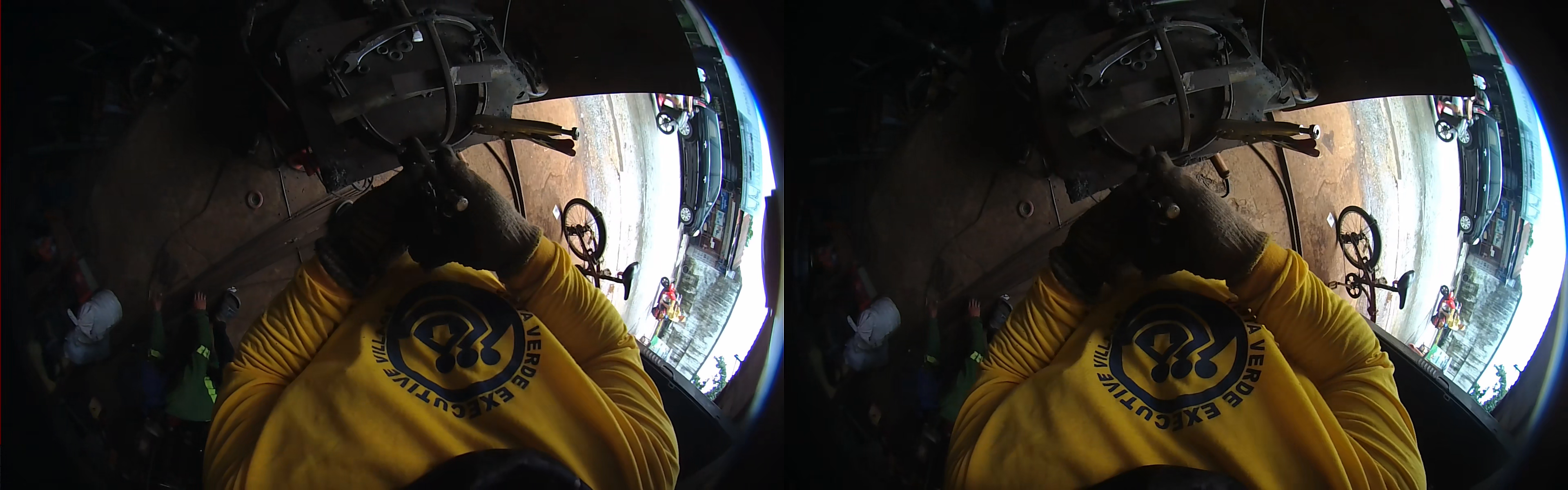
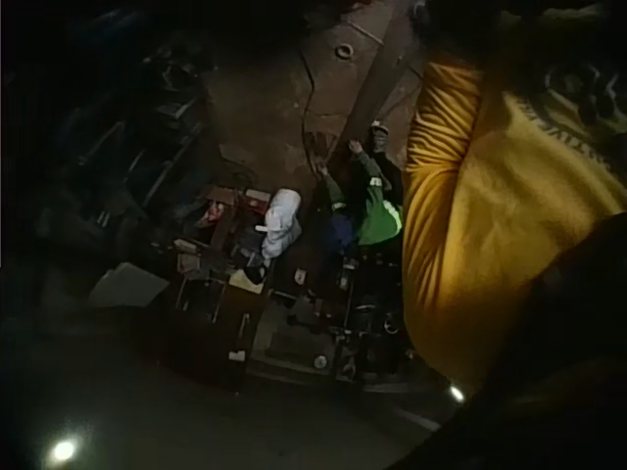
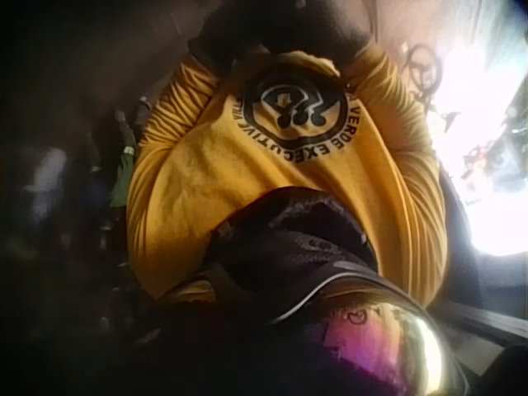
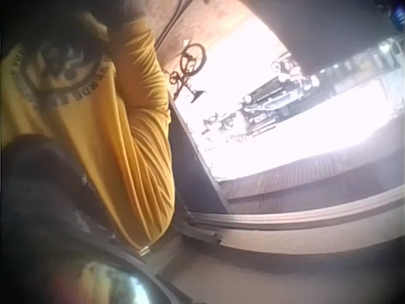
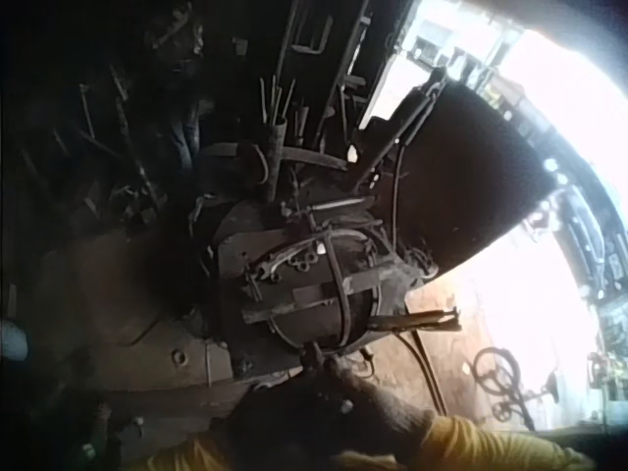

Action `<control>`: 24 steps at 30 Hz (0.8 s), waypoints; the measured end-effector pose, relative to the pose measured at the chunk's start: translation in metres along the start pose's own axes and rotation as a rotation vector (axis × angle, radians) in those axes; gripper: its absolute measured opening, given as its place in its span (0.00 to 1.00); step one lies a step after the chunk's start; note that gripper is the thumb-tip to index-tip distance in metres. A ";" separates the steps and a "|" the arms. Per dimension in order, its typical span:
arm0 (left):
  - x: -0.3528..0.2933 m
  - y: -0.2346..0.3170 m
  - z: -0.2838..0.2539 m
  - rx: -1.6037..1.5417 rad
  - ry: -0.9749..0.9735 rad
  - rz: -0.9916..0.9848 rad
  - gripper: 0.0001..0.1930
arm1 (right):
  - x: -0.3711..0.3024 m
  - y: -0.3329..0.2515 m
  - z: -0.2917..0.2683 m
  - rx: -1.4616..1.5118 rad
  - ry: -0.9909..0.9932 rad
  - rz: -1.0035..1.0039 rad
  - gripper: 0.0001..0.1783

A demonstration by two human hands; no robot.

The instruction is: The person works on a large mechanical assembly, using a hammer and wrench to loosen and adjust components. They repeatedly strike parts and reposition tools while another person works nearby on separate metal rods.

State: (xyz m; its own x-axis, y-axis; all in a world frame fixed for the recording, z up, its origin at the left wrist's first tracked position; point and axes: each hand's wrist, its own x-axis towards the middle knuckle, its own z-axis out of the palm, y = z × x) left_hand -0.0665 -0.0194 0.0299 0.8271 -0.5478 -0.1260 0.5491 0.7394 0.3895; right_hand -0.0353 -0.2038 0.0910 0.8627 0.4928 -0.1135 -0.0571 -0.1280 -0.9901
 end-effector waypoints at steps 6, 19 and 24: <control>-0.012 -0.007 -0.020 -0.258 0.313 -0.223 0.13 | -0.036 -0.008 -0.014 0.303 -0.050 0.556 0.32; -0.048 -0.017 -0.052 0.260 0.499 -0.172 0.09 | -0.110 0.064 -0.022 0.533 0.480 0.668 0.23; -0.050 -0.031 -0.050 0.546 0.533 -0.187 0.12 | -0.126 0.091 -0.035 0.387 0.450 0.689 0.23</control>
State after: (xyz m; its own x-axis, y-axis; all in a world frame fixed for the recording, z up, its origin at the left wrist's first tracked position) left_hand -0.1189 0.0045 -0.0217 0.7485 -0.2804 -0.6010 0.6627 0.2803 0.6945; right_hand -0.1314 -0.3072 0.0179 0.6851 0.0209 -0.7281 -0.7276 0.0678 -0.6827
